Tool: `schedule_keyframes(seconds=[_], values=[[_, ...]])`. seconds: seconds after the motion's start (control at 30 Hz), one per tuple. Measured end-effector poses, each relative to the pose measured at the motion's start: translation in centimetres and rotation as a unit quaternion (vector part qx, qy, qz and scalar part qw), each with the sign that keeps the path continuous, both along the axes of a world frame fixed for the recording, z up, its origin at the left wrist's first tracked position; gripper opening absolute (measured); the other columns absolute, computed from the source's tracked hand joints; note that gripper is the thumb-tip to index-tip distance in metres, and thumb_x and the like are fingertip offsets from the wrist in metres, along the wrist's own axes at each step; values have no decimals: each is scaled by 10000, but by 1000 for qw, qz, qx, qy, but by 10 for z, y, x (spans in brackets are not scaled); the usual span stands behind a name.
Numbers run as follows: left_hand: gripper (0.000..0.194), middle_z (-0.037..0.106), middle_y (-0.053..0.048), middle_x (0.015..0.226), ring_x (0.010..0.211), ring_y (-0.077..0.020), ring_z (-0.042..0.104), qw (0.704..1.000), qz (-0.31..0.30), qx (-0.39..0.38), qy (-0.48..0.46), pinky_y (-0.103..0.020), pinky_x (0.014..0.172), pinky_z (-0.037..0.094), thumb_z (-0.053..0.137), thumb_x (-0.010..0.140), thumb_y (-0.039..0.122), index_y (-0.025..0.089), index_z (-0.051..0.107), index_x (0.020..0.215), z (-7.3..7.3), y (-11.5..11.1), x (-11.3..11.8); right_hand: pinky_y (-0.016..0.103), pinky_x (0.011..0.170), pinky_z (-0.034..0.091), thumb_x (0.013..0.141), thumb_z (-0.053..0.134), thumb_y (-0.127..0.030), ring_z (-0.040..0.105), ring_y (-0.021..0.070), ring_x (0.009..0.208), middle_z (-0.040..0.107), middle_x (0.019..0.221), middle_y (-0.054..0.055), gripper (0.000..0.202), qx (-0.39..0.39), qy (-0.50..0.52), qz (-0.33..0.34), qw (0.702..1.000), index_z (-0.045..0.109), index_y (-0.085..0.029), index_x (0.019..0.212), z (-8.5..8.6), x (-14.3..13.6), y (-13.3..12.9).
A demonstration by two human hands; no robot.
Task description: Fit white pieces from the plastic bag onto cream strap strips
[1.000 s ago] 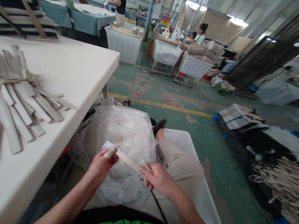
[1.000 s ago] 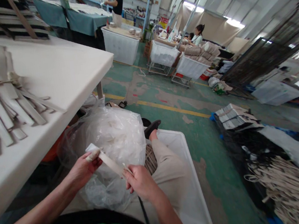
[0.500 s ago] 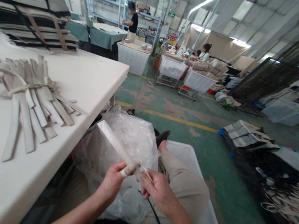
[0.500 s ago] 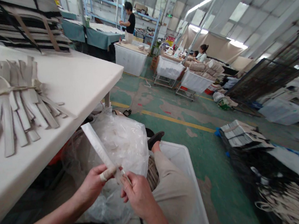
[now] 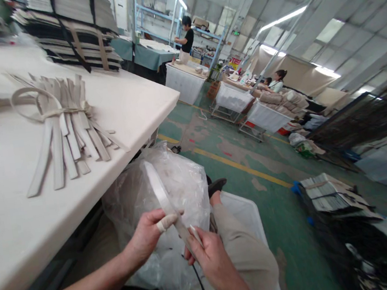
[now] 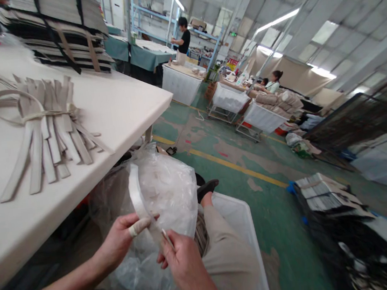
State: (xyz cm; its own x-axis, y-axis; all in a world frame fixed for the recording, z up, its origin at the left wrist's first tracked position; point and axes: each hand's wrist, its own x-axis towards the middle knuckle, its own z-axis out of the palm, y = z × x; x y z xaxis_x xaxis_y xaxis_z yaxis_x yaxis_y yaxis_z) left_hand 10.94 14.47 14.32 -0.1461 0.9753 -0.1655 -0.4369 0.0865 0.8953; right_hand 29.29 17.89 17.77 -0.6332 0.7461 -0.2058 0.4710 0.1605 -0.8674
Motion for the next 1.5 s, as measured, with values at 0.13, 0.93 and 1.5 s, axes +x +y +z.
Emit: schedule_keyframes(seconds=[0.13,0.93,1.5], values=[[267,774,-46,770,749,-223,668,999,28,-20,25,-316,768,506,754,744,417,186,807,867,-1,-1,-4,211,531,453,980,377,-606,609,127,500,632,610,9,516,-39,-14,5,999,620,-161,888,-9,0,-3],[364,779,-102,901,822,-239,650,996,64,-64,11,-325,801,476,780,719,469,161,815,911,-15,2,-15,213,533,460,969,350,-648,612,128,493,631,595,14,573,-51,-27,3,998,627,-153,889,-21,-5,-5],[373,776,-108,843,818,-225,659,988,73,-86,-107,-319,809,500,838,649,482,150,811,815,-20,-3,0,206,523,450,998,351,-557,614,124,482,641,607,4,464,-25,-48,-6,999,597,-181,884,-29,-8,-6]])
